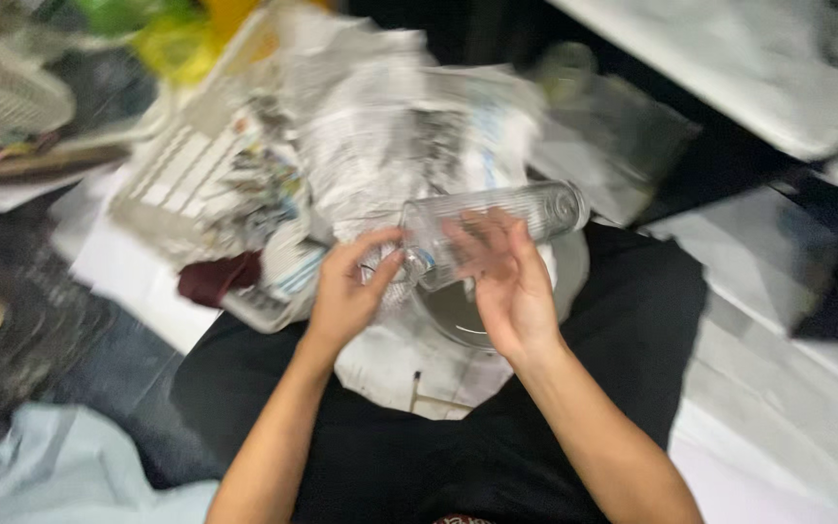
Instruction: The person sits on the floor and wraps small ceramic items, including a mug, a small bowl, and a glass, using crumpled newspaper. They retrieve each item from a nearby shelf, wrap it, and place it into a white plastic basket filled with other wrapped items.
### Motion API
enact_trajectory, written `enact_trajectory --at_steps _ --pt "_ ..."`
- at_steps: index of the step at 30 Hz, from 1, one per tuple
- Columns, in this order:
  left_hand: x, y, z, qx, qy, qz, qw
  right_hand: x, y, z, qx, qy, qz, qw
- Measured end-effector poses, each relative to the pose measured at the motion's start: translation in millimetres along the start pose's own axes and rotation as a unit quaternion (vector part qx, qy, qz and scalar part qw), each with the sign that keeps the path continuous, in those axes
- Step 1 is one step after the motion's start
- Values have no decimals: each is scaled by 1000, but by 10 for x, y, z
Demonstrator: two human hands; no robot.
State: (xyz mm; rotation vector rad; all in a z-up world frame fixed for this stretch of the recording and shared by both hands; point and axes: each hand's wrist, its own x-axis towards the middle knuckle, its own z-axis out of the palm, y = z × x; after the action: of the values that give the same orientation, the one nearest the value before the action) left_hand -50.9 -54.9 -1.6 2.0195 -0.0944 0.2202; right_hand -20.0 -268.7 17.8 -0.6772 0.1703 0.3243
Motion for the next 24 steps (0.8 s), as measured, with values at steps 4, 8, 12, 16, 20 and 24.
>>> enact_trajectory --at_steps 4,8,12,16,20,24 --pt "-178 -117 -339 -384 83 -93 915 54 428 -10 23 10 65 998" --pt "-131 -197 -443 -380 104 -130 910 104 605 -53 -15 0 96 995" --pt "-92 -356 -448 -387 126 -238 882 106 612 -90 -22 -16 102 994" --pt "-104 -465 -410 -500 92 -312 803 110 600 -128 -23 -8 107 994" --pt "-120 -467 -401 -479 95 -373 789 116 616 -198 -15 1 98 995" --pt "-120 -437 -441 -516 91 -391 756 99 610 -199 11 -17 76 997"
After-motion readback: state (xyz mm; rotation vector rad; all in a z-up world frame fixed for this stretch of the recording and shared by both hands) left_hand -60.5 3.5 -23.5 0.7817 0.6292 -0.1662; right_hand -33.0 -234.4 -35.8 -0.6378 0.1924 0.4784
